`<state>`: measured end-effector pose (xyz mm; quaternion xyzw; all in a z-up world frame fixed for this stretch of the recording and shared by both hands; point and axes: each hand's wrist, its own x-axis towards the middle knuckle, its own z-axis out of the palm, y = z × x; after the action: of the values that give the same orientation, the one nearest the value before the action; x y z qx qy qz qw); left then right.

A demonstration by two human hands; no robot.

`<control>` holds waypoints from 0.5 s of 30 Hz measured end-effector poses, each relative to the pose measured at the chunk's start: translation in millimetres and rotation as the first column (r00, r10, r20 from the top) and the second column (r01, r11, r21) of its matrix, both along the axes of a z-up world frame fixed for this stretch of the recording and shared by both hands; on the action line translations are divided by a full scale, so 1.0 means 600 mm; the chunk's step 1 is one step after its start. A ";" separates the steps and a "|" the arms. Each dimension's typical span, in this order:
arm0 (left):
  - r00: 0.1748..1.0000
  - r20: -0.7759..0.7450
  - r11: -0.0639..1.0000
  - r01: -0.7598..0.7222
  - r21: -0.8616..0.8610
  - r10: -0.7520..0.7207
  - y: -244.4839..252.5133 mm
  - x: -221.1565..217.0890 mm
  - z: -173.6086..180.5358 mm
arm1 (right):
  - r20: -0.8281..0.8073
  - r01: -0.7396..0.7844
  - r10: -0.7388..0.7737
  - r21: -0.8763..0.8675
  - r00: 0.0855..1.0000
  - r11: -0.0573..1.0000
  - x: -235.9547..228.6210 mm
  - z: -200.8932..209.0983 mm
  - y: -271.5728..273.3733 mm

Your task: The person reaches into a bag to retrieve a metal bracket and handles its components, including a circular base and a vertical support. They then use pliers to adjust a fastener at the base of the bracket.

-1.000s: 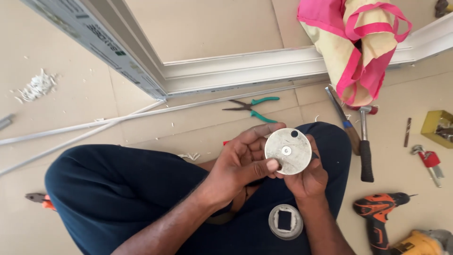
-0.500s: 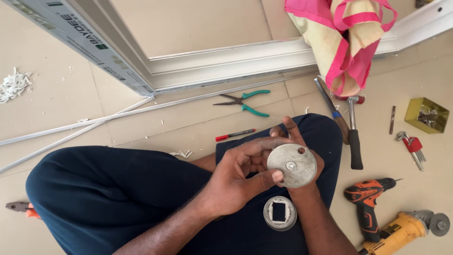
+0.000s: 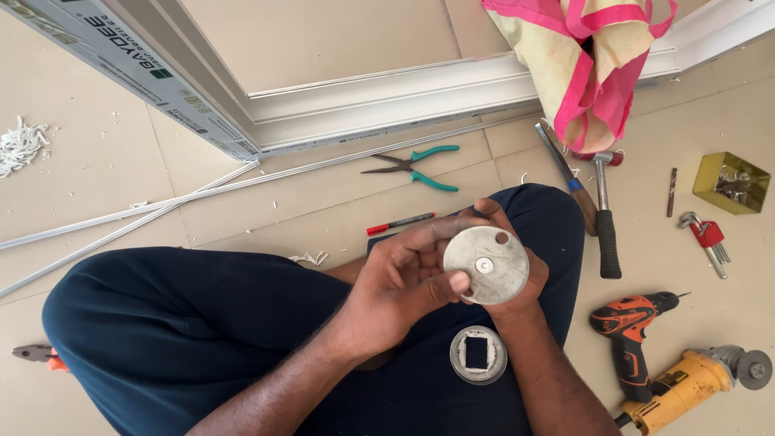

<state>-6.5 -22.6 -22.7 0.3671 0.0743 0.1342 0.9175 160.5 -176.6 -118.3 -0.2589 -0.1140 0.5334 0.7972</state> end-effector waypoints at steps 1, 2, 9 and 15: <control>1.000 0.007 1.000 -0.008 -0.014 0.008 0.000 0.000 0.000 | -0.005 -0.016 0.016 0.003 1.000 1.000 -0.001 0.003 -0.001; 1.000 0.014 0.999 -0.015 -0.028 0.016 0.001 0.000 0.000 | -0.010 -0.031 0.031 0.007 0.999 0.999 -0.003 0.005 -0.001; 1.000 0.000 0.989 -0.025 -0.149 0.025 0.005 -0.002 0.010 | 0.040 -0.036 0.038 -0.052 0.998 0.998 -0.010 0.017 0.005; 0.997 -0.076 0.998 -0.035 -0.047 0.032 0.008 -0.002 0.001 | 0.079 -0.045 0.052 -0.095 0.995 0.995 -0.011 0.020 0.006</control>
<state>-7.7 -18.1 -22.2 0.3484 0.1181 0.1339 0.9202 154.0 -173.0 -106.5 -0.3143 -0.1278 0.5464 0.7657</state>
